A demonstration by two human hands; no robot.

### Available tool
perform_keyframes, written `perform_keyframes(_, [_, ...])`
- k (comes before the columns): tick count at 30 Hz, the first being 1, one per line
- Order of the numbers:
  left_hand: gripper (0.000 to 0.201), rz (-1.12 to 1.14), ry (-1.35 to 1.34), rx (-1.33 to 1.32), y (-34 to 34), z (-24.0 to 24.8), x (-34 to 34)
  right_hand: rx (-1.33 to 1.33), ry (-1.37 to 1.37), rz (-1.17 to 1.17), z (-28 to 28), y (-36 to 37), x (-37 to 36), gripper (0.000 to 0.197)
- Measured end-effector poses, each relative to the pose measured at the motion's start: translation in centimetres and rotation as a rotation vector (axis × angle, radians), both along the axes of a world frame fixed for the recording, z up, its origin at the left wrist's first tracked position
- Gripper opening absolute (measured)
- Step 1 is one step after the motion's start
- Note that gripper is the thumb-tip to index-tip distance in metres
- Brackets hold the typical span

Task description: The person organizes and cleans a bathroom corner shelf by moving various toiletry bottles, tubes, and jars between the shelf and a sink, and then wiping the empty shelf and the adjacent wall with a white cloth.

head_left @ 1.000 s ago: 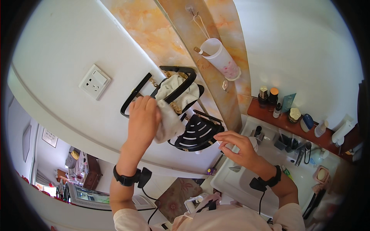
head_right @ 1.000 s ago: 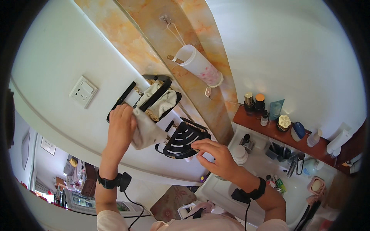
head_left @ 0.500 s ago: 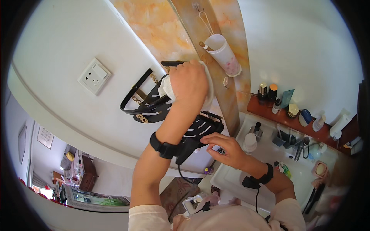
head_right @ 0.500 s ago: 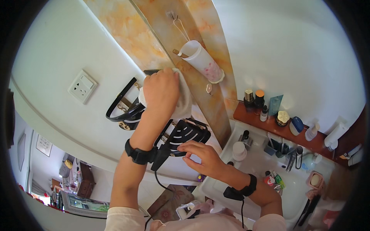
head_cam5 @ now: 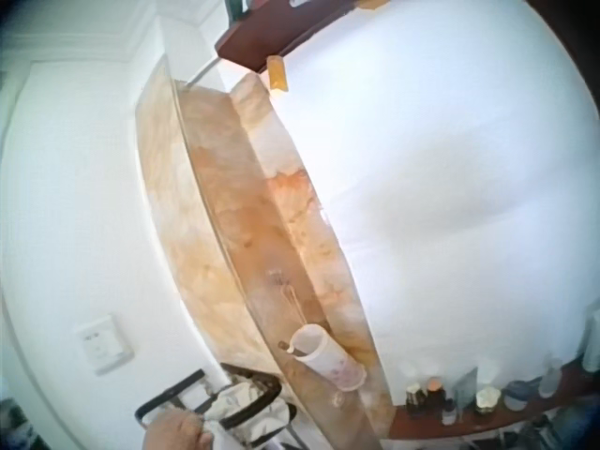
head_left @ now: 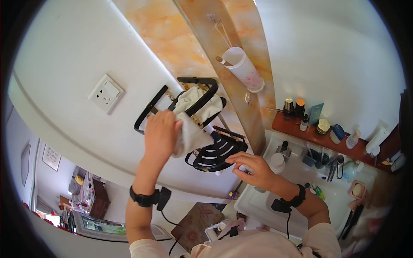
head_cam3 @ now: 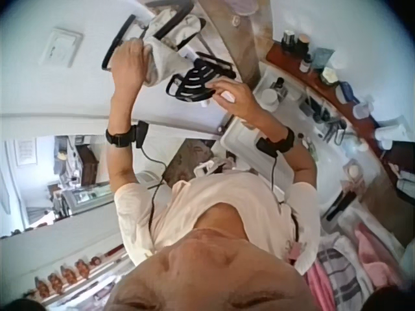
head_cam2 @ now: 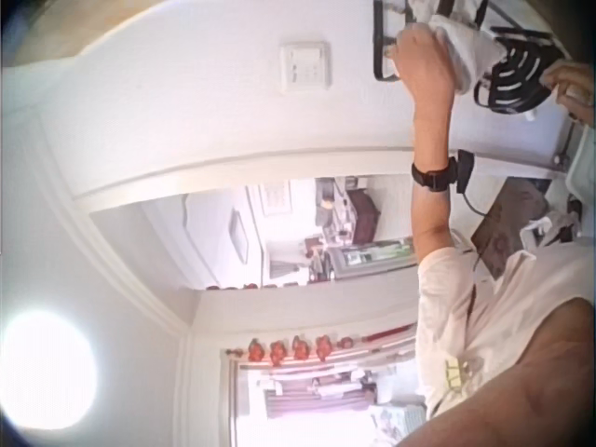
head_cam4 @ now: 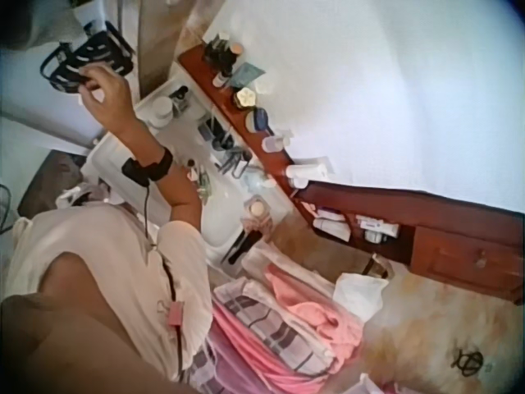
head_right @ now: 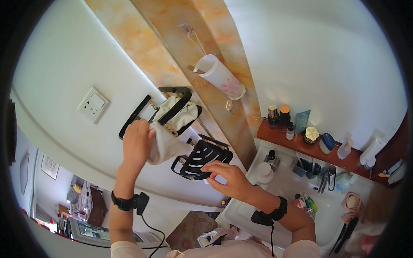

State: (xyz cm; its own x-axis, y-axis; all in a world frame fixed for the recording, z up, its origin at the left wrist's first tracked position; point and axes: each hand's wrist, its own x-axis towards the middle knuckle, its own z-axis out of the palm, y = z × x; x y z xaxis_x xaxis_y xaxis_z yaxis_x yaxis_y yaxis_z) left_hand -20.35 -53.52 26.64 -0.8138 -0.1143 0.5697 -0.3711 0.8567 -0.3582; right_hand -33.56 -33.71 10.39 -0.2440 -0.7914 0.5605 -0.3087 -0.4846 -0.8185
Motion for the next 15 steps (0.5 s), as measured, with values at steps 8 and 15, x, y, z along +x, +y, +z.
perform_keyframes(8, [0.021,0.084,0.187,0.037,2.8,-1.5,-10.3,0.000,0.001,0.068,0.7,-2.3,2.6,0.030])
perform_keyframes(15, [0.017,0.070,0.192,0.023,2.4,-1.6,-12.4,0.026,0.156,-0.058,0.7,-2.3,4.4,0.031])
